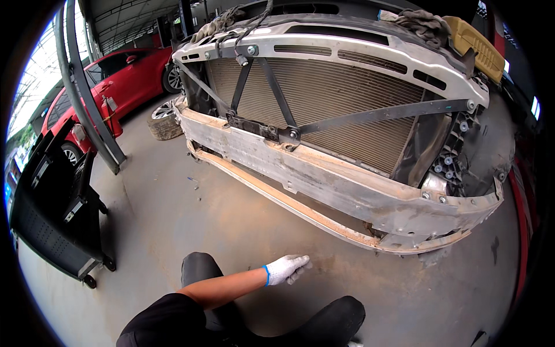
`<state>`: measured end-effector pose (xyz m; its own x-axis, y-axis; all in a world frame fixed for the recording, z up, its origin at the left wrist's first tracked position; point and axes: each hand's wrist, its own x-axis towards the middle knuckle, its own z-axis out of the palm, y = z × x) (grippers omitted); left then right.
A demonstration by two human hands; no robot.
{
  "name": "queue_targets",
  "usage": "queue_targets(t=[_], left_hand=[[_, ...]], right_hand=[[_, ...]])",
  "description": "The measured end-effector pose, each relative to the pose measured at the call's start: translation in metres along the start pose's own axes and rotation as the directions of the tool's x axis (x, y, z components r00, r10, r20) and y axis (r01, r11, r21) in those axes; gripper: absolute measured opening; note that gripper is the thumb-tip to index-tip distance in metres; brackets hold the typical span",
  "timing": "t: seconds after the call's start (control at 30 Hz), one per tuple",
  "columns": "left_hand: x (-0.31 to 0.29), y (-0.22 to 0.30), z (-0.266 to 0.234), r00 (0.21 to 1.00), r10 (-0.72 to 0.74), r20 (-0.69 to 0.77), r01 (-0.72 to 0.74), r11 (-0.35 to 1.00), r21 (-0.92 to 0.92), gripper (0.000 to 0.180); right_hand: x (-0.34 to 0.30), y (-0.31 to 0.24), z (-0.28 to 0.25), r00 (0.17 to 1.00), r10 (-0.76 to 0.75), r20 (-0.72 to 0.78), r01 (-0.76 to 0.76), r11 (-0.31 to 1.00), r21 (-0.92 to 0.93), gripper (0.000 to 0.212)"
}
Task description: The person is working on the front end of a car, specifically the radiator support area. They are seen removing and installing bolts and brackets using a ratchet and socket. The person also handles a metal beam and various small parts.
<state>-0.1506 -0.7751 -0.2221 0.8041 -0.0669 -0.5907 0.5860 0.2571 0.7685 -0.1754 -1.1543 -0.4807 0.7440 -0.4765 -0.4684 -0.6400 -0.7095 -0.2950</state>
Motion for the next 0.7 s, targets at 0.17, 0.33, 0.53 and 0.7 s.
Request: queue_targets(t=[0.17, 0.33, 0.53, 0.7], left_hand=[[0.011, 0.026, -0.046, 0.978, 0.153, 0.144, -0.137, 0.984, -0.116, 0.032], [-0.006, 0.032, -0.069, 0.922, 0.238, 0.305, -0.232, 0.971, -0.058, 0.039], [-0.058, 0.122, 0.013, 0.761, 0.414, 0.500, -0.348, 0.910, -0.224, 0.045], [-0.081, 0.234, 0.087, 0.605, 0.576, 0.550, -0.708, 0.705, 0.041, 0.041]], right_hand=[[-0.009, 0.026, 0.007, 0.988, 0.080, -0.133, -0.062, 0.989, 0.134, 0.055], [-0.021, 0.056, 0.007, 0.946, 0.129, -0.298, -0.046, 0.962, 0.271, 0.051], [-0.044, 0.040, -0.064, 0.962, 0.089, -0.259, 0.018, 0.923, 0.385, 0.034], [-0.074, 0.053, -0.050, 0.958, 0.072, -0.278, 0.012, 0.957, 0.290, 0.026]])
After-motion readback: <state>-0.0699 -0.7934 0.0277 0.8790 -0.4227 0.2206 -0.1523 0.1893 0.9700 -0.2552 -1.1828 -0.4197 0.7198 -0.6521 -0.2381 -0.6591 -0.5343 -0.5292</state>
